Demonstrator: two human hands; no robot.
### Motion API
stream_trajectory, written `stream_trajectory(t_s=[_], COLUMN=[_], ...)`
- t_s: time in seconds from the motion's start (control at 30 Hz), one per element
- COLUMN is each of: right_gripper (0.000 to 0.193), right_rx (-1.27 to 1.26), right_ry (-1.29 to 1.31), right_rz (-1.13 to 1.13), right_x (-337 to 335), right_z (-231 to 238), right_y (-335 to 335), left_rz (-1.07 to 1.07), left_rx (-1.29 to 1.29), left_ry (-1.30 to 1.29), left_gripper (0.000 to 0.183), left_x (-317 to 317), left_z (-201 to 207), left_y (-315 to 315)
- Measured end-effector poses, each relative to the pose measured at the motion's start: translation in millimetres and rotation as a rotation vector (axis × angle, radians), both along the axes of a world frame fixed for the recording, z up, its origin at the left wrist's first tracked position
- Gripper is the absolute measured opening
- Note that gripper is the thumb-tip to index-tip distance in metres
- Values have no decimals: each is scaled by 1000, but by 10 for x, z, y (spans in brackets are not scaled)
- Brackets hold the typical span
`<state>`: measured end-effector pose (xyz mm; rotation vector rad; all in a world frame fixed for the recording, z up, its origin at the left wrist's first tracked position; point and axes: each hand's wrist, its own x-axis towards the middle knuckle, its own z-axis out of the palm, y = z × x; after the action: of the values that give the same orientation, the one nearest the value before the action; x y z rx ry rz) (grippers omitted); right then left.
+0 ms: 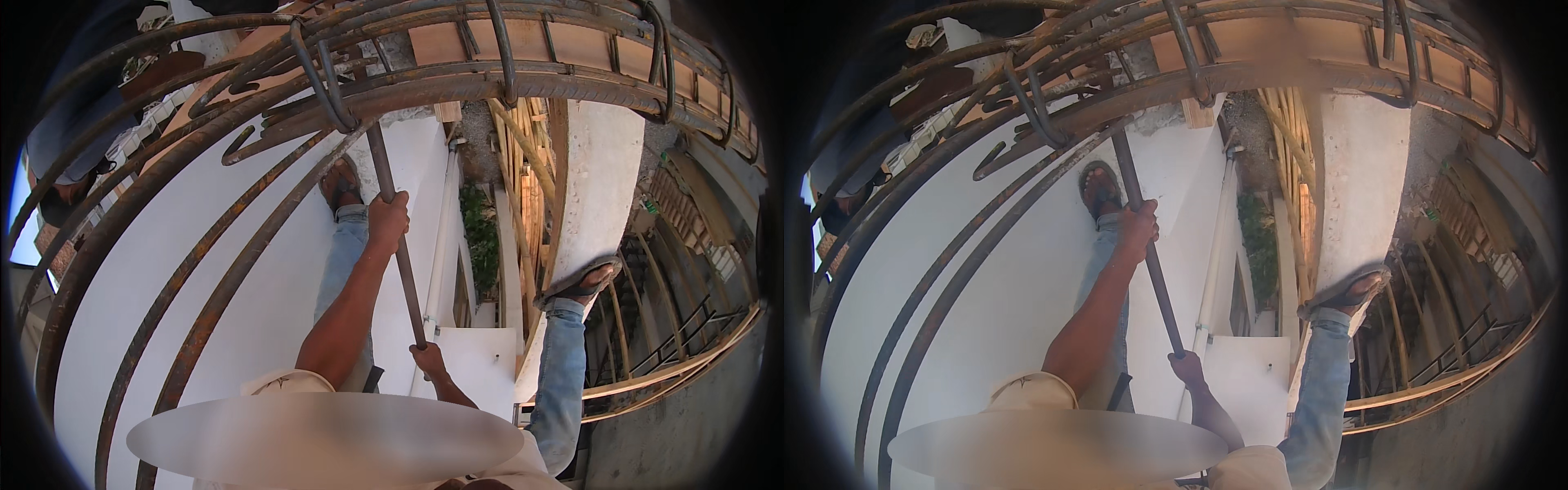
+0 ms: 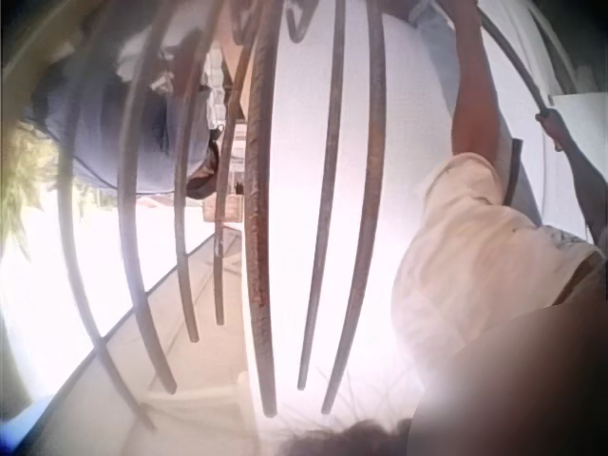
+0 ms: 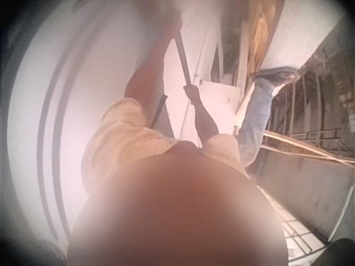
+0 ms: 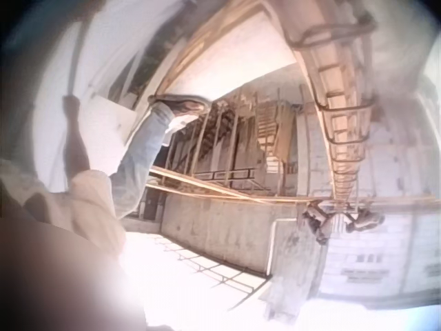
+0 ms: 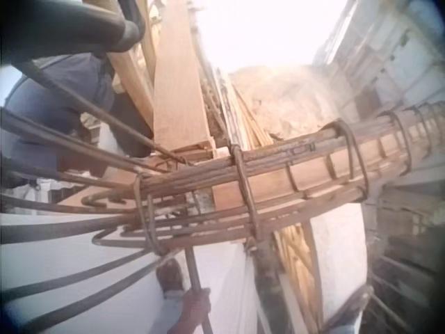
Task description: The person uses a hammer to bend and secure metal rebar rods into a curved framework on a construction site. They repeatedly strike the rods to shape them and fit them into the structure.
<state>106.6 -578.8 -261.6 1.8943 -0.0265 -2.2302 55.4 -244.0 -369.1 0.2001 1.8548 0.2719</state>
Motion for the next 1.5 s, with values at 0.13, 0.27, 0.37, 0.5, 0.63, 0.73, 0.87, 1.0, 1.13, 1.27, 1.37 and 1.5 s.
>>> stream_trajectory(t_s=[0.13, 0.27, 0.37, 0.5, 0.63, 0.73, 0.87, 1.0, 1.13, 1.27, 1.37, 1.5], right_gripper=[30, 29, 33, 36, 41, 48, 44, 42, 37, 32, 32, 34], right_rx=[94, 115, 92, 52, -61, -261, -104, -66, -50, -105, -143, -145], right_ry=[-77, -108, -136, -2, 129, 189, -13, -195, -266, -228, -228, -271], right_rz=[-17, 167, 278, 172, -197, -158, 67, 247, 238, 221, 212, 193], right_x=[-29, 454, 853, 1132, 1131, 1012, 840, 773, 806, 862, 896, 929], right_z=[-385, -463, -288, 272, 636, 731, 925, 1191, 1354, 1435, 1509, 1625], right_y=[216, 393, 584, 702, 596, 477, 414, 441, 516, 602, 696, 838], left_rz=[39, 129, 184, 216, 166, 135, 83, -257, -88, 294, -79, -339], left_rx=[8, 0, -15, -68, -134, -168, -140, -78, 22, 932, 1259, 1202], left_ry=[-41, -114, -175, -139, -98, -131, -161, -123, 17, 62, -321, -960], left_gripper=[17, 17, 17, 17, 16, 16, 26, 47, 36, 46, 76, 80], left_x=[-55, 16, 147, 267, 212, 131, 97, -335, -1494, -1995, -1746, -1344], left_z=[-201, -304, -259, -57, 109, 72, 14, 773, 2604, 3992, 4381, 4408], left_y=[276, 350, 385, 499, 600, 612, 561, 632, 1246, 2104, 2679, 3241])
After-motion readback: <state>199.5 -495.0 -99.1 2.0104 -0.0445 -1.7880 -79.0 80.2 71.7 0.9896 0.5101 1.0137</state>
